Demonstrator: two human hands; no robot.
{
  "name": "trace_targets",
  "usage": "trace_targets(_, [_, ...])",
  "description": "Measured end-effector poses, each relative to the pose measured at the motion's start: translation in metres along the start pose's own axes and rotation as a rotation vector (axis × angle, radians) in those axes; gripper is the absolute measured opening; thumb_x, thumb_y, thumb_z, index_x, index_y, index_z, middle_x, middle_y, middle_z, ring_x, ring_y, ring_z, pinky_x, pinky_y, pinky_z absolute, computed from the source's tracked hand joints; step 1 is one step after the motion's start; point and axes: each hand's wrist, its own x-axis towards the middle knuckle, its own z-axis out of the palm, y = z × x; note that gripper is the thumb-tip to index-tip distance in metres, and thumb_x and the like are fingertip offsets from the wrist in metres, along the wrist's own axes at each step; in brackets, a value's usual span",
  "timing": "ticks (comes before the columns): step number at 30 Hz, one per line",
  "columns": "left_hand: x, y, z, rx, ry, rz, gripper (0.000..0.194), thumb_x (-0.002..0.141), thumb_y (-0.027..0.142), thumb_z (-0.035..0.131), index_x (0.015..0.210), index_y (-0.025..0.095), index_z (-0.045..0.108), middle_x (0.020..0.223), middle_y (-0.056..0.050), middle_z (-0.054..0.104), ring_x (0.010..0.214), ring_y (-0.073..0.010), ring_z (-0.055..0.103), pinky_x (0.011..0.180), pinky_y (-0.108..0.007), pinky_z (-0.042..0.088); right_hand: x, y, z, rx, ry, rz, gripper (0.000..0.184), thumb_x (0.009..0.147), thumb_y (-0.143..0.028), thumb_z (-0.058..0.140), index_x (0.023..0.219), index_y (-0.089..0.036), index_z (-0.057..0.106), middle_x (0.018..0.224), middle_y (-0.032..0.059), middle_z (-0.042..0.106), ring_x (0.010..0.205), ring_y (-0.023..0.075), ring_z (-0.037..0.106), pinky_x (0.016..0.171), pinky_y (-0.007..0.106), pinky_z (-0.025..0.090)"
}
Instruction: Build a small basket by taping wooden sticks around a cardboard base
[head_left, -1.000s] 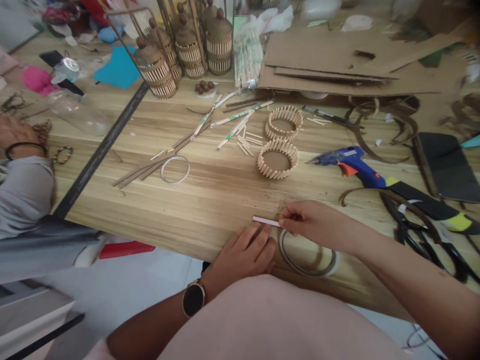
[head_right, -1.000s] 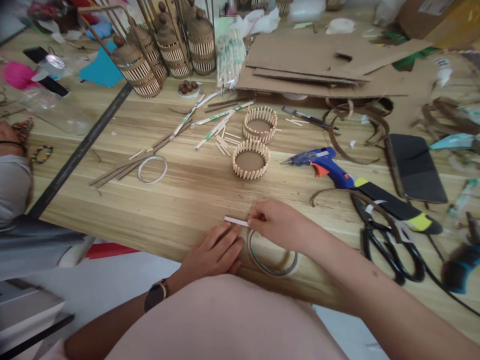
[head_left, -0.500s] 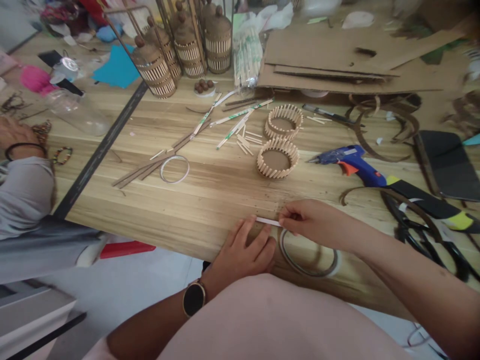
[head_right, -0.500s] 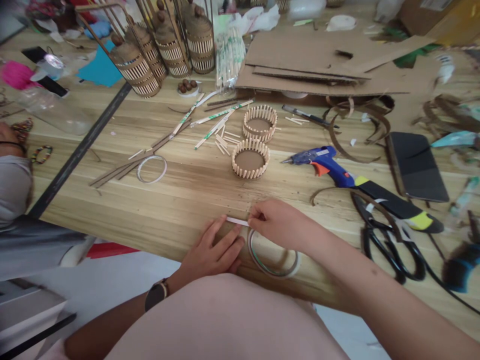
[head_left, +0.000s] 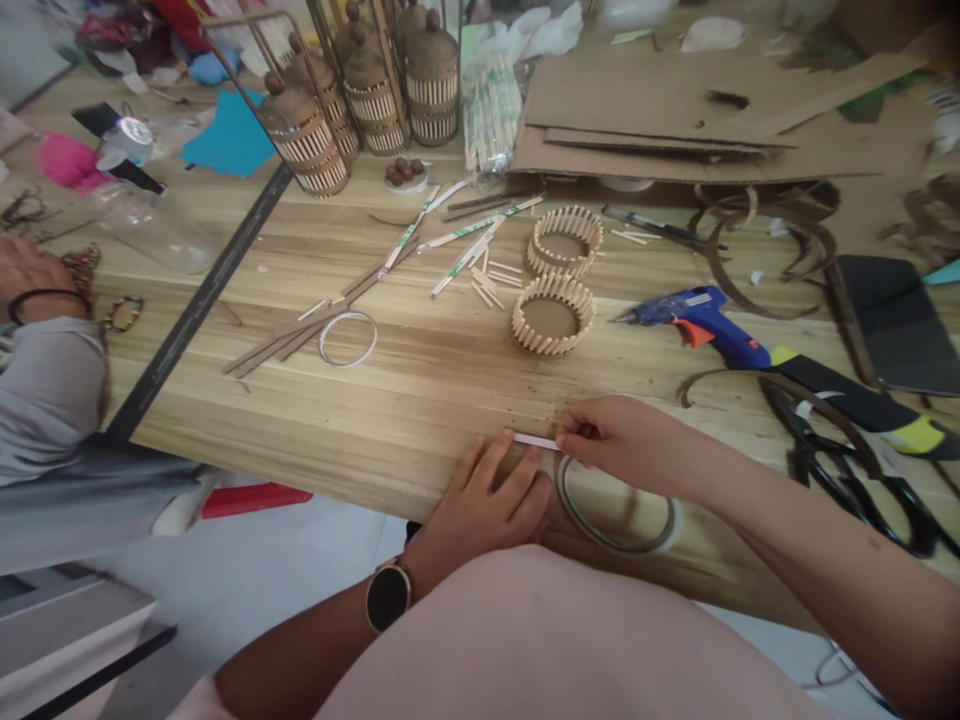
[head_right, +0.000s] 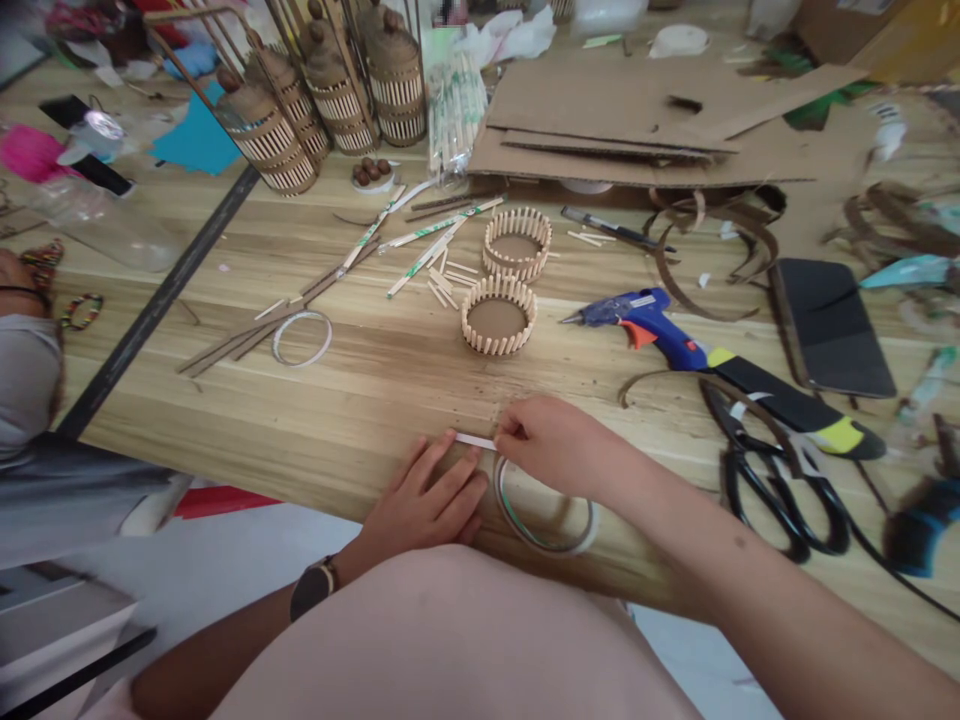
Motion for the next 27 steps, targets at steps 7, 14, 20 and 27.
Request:
trace_targets(7, [-0.0019,-0.0006,0.0062,0.014,0.078,-0.014,0.027,0.092,0.032,0.053,0.113,0.018,0.062,0.125,-0.015,0.063,0.128,-0.0329,0.053,0.110,-0.054,0.037,-0.0004,-0.0014,0.0022,-0.033,0.026,0.037,0.021,0.081,-0.022,0.047,0.062,-0.020,0.056,0.064,0.0009,0.061,0.062,0.0154,0.051,0.059,0.028,0.034])
trace_targets(14, [0.0001,0.0011,0.0060,0.044,0.114,-0.041,0.025,0.090,0.034,0.055,0.110,0.020,0.059,0.131,-0.021,0.056,0.127,-0.0296,0.053,0.106,-0.050,0.041,-0.0026,-0.0035,0.0019,-0.051,0.030,0.053,0.019,0.083,-0.022,0.048,0.067,-0.020,0.059,0.069,0.0019,0.064,0.065,0.0167,0.053,0.060,0.029,0.034])
trace_targets(20, [0.0002,0.0041,0.0068,0.081,0.080,-0.089,0.026,0.094,0.036,0.050,0.112,0.020,0.059,0.135,-0.021,0.058,0.129,-0.0279,0.053,0.107,-0.050,0.039,-0.0033,-0.0039,0.0018,-0.043,0.019,0.061,0.019,0.083,-0.021,0.049,0.067,-0.021,0.059,0.069,0.0023,0.065,0.064,0.0168,0.054,0.060,0.029,0.034])
trace_targets(27, [0.0014,0.0004,0.0020,0.150,0.045,-0.028,0.034,0.096,0.036,0.044,0.116,0.017,0.062,0.133,-0.017,0.063,0.127,-0.0267,0.055,0.108,-0.047,0.039,-0.0031,-0.0059,0.0025,-0.094,0.036,0.081,0.019,0.083,-0.021,0.049,0.067,-0.021,0.059,0.072,0.0031,0.067,0.067,0.0178,0.056,0.061,0.029,0.035])
